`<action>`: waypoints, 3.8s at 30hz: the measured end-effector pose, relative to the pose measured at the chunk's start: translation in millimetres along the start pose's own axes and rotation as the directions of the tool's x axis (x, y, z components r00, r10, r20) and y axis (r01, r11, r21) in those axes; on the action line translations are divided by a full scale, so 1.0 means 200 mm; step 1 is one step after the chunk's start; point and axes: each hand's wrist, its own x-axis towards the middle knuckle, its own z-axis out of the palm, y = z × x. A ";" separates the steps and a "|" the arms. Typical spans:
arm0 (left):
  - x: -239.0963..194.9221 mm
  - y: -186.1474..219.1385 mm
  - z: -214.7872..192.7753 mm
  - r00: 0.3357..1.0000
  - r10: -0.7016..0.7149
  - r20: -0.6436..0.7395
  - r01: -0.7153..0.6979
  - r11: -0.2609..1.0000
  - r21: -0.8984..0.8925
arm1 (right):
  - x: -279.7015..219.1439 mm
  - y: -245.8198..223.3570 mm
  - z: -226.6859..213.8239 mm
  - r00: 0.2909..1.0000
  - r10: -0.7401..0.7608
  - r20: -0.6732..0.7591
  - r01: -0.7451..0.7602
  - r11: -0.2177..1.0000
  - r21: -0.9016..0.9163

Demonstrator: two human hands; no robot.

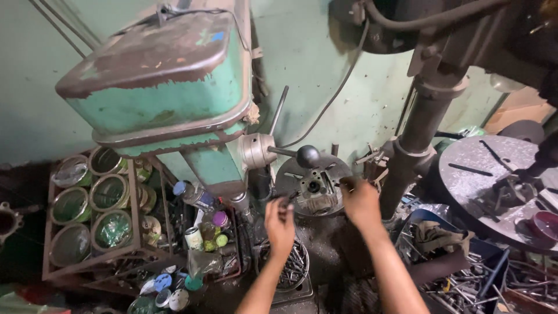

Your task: The person works at a drill press in a repair workshop, holding a small engine cylinder and fitting it against the machine, then picks up wrenches and small fasteners from a tray, tightens parts by hand, and repositions the cylinder repeatedly while working on it.

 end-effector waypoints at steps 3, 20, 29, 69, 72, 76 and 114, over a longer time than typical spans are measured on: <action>0.07 0.21 0.03 0.892 0.394 0.223 -0.440 0.870 0.221 | -0.02 0.03 0.08 0.989 -0.144 0.019 0.145 0.982 -0.119; 0.18 0.33 0.10 0.926 0.169 0.337 -0.249 0.946 0.209 | 0.05 -0.15 0.22 0.963 -0.116 0.241 0.181 0.947 -0.266; 0.05 0.42 -0.11 0.841 0.434 0.324 -0.407 0.901 -0.150 | -0.09 -0.27 0.03 0.863 0.113 0.492 -0.385 0.777 0.498; 0.91 -0.67 -1.04 0.780 -0.426 0.458 -0.388 0.244 0.889 | -0.55 -0.46 0.79 0.503 -0.030 0.864 -0.348 0.908 0.234; 0.98 -0.58 -1.00 0.903 -0.338 0.265 -0.088 0.458 0.885 | -0.51 -0.47 0.80 0.559 -0.104 0.822 -0.170 0.957 0.237; 1.16 -1.11 -0.77 0.965 -0.027 0.262 -0.173 0.682 0.711 | -0.47 -0.61 0.76 0.497 -0.011 0.868 -0.288 0.941 0.177; 0.63 0.27 -1.59 0.999 -0.046 0.024 0.046 0.999 -0.001 | -0.64 -0.57 1.34 0.746 -0.142 0.650 -0.364 0.731 0.578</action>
